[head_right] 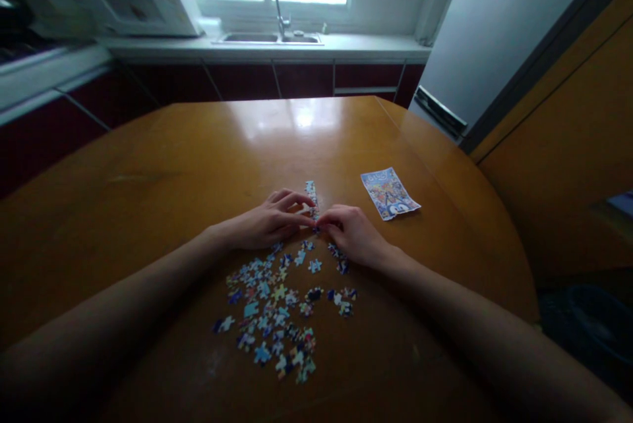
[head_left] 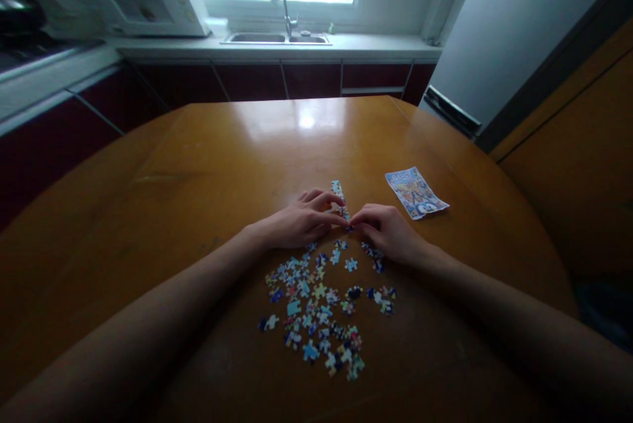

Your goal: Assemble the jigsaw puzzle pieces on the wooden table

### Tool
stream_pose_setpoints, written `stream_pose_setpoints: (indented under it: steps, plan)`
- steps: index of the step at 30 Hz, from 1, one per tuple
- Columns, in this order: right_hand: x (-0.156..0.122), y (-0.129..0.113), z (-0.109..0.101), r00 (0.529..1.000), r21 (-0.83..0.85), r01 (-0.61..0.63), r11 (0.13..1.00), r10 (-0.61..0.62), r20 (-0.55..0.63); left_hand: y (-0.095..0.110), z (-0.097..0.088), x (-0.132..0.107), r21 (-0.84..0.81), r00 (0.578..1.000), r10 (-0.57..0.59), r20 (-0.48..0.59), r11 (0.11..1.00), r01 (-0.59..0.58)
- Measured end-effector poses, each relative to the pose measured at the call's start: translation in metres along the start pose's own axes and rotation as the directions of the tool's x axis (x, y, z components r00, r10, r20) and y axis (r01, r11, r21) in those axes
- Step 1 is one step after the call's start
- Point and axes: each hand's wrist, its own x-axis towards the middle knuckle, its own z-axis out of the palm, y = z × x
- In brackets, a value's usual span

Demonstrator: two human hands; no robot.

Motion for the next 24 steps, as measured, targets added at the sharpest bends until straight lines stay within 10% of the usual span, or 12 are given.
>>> stream_pose_setpoints:
  steps: [24]
  plan:
    - [0.0043, 0.0066, 0.0026, 0.994, -0.102, 0.099, 0.99, -0.095, 0.045, -0.0037, 0.002, -0.0003, 0.018, 1.0, 0.024, -0.009, 1.0, -0.024]
